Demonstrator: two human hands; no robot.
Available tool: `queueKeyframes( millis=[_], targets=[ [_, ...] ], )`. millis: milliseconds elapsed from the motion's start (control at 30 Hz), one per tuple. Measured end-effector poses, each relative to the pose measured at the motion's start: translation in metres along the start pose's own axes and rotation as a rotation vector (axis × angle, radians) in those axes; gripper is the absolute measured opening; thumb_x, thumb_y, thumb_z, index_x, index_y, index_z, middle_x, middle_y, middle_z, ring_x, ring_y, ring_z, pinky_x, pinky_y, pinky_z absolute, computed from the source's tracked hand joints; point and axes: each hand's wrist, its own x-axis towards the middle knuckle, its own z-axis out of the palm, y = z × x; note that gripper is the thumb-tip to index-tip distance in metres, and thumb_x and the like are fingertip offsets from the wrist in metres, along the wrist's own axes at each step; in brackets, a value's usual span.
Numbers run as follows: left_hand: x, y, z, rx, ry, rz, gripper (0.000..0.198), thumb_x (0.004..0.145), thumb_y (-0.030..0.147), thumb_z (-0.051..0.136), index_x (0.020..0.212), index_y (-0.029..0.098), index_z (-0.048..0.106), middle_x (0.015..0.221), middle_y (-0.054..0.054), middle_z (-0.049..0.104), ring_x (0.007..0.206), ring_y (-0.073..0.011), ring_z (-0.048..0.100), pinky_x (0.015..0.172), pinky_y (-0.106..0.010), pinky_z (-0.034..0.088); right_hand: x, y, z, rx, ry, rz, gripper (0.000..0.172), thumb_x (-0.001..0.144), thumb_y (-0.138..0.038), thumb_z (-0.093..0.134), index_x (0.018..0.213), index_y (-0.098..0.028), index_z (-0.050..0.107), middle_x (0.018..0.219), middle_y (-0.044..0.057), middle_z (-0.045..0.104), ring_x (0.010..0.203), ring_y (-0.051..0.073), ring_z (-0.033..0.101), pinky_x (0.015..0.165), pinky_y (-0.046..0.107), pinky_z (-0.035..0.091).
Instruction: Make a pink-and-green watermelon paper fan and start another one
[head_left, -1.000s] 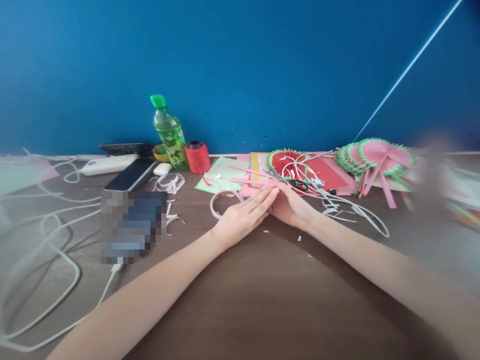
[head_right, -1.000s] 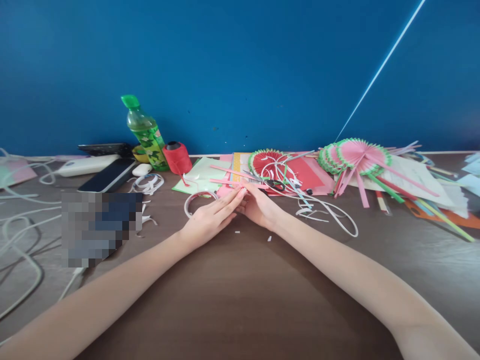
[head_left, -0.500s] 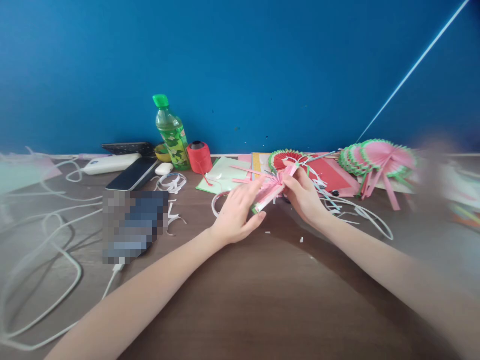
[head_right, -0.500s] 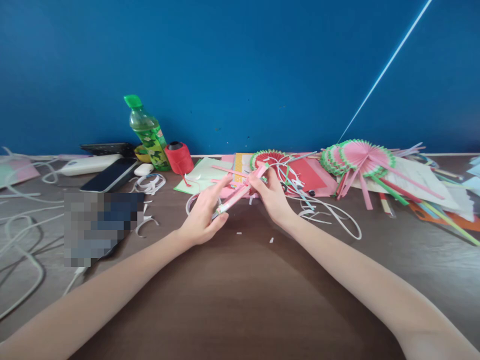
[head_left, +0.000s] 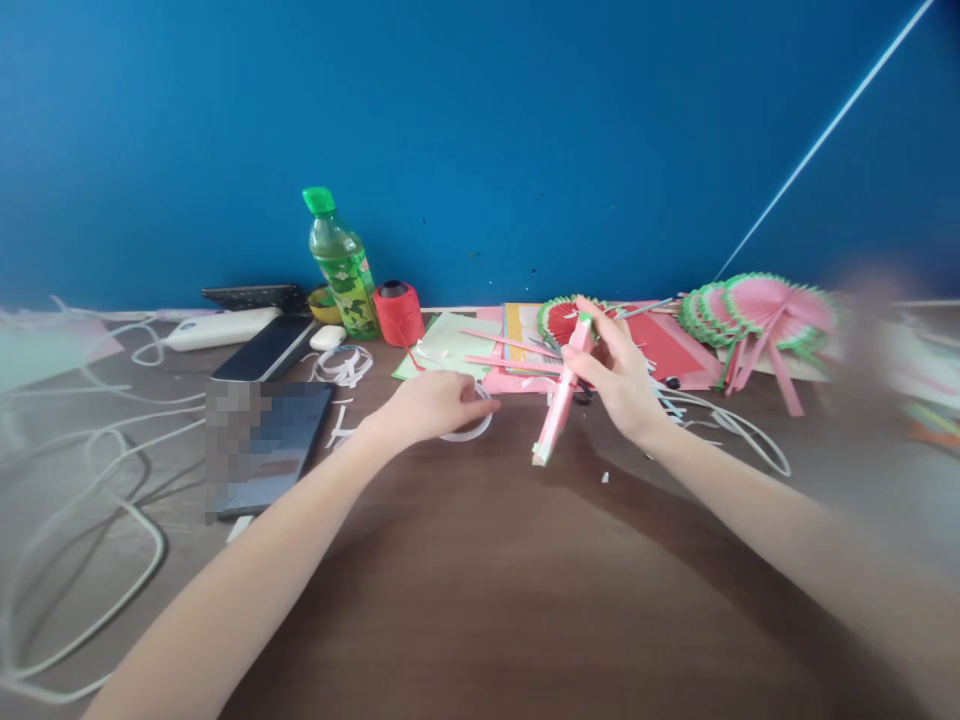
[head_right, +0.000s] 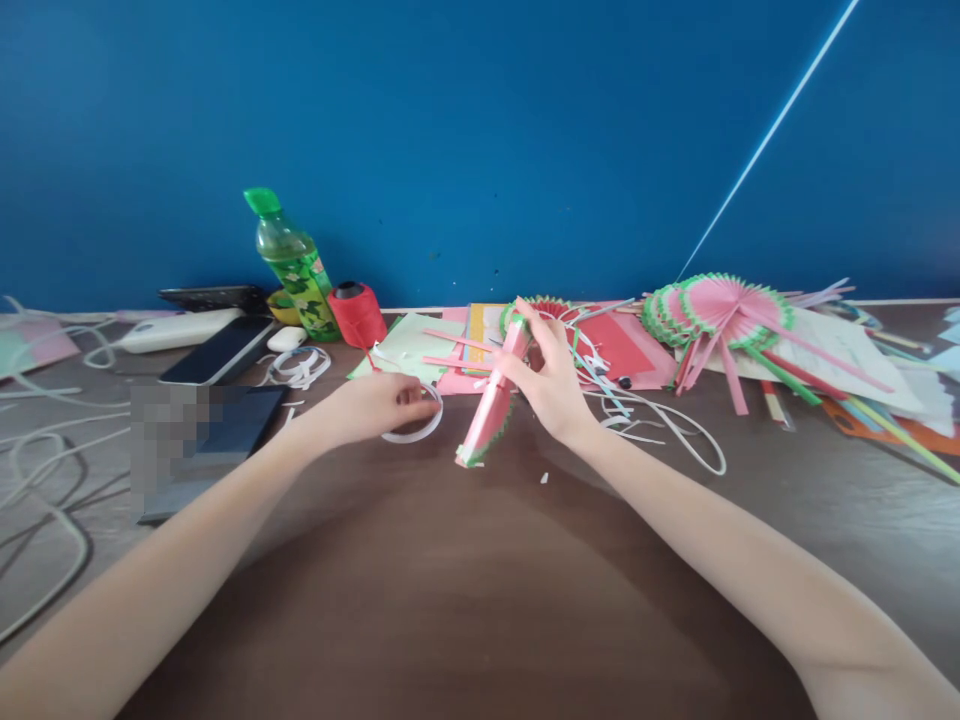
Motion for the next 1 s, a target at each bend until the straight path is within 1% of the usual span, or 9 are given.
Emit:
queueKeyframes(
  millis=[100,167,267,367,467,567,633,800,1000],
  targets=[
    [-0.001,-0.008,0.002,0.032,-0.19,0.063,0.027,0.064,0.045,0.061,0.072,0.02,0.053,0.067,0.0,0.06,0.055,-0.0133,0.051,0.048,-0.023,0.029,0.0,0.0,-0.001,-0.283,0.012,-0.12,0.057,0.076,-0.038,0.054,0.131,-0.032,0.041,0.093,0.004,0.041,0.091,0.024,0.046,0.086,0.048,0.04],
    [-0.002,-0.01,0.001,0.017,-0.23,0.124,0.016,0.066,0.034,0.059,0.069,0.02,0.052,0.069,0.001,0.06,0.054,-0.0122,0.05,0.048,-0.023,0.03,0.0,0.003,0.002,-0.41,-0.035,-0.165,0.062,0.077,-0.039,0.054,0.135,-0.029,0.037,0.093,0.005,0.039,0.092,0.025,0.047,0.089,0.05,0.039],
    [-0.002,-0.005,0.0,-0.095,-0.195,0.184,0.007,0.069,0.025,0.051,0.068,0.019,0.049,0.067,0.001,0.059,0.053,-0.0114,0.051,0.049,-0.024,0.033,-0.003,0.013,0.007,-0.553,-0.069,-0.2,0.063,0.078,-0.043,0.053,0.136,-0.028,0.036,0.094,0.007,0.041,0.092,0.027,0.047,0.087,0.05,0.041],
    [-0.001,0.004,0.01,-0.341,-0.089,0.177,0.009,0.078,0.027,0.043,0.081,0.019,0.048,0.067,0.001,0.062,0.058,-0.0128,0.057,0.055,-0.025,0.04,-0.006,0.022,0.012,-0.618,-0.075,-0.229,0.054,0.08,-0.048,0.05,0.131,-0.031,0.042,0.096,0.008,0.046,0.093,0.029,0.048,0.084,0.05,0.042],
    [0.0,0.011,0.031,-0.552,0.067,0.231,0.015,0.084,0.025,0.036,0.096,0.019,0.043,0.072,0.0,0.066,0.069,-0.0137,0.06,0.067,-0.028,0.045,-0.008,0.027,0.015,-0.596,-0.073,-0.233,0.044,0.083,-0.047,0.048,0.123,-0.029,0.05,0.1,0.009,0.049,0.096,0.029,0.048,0.085,0.05,0.041],
    [0.0,0.014,0.049,-0.677,0.081,0.337,0.024,0.085,0.022,0.035,0.108,0.02,0.04,0.08,-0.001,0.067,0.082,-0.0137,0.062,0.082,-0.03,0.045,-0.009,0.024,0.016,-0.499,-0.05,-0.253,0.033,0.085,-0.035,0.047,0.116,-0.025,0.054,0.103,0.009,0.051,0.101,0.027,0.048,0.091,0.048,0.039],
    [-0.001,0.014,0.054,-0.69,0.087,0.383,0.027,0.085,0.019,0.035,0.111,0.02,0.041,0.087,-0.002,0.068,0.088,-0.0136,0.061,0.087,-0.03,0.044,-0.01,0.018,0.015,-0.394,-0.038,-0.263,0.03,0.085,-0.026,0.046,0.113,-0.025,0.054,0.105,0.009,0.051,0.105,0.025,0.049,0.093,0.046,0.039],
    [-0.006,0.014,0.049,-0.559,0.108,0.461,0.022,0.082,0.011,0.036,0.098,0.02,0.046,0.095,-0.001,0.066,0.093,-0.0149,0.058,0.088,-0.031,0.043,-0.011,0.005,0.014,-0.18,-0.135,-0.238,0.037,0.085,-0.018,0.042,0.12,-0.029,0.052,0.114,0.007,0.052,0.107,0.021,0.051,0.09,0.041,0.043],
    [-0.008,0.018,0.046,-0.416,0.097,0.428,0.008,0.078,0.014,0.039,0.079,0.02,0.044,0.076,0.001,0.059,0.073,-0.0148,0.055,0.073,-0.028,0.044,-0.016,-0.001,0.016,-0.113,-0.184,-0.275,0.038,0.086,-0.018,0.043,0.121,-0.029,0.052,0.121,0.005,0.052,0.115,0.02,0.047,0.099,0.042,0.037]
  ],
)
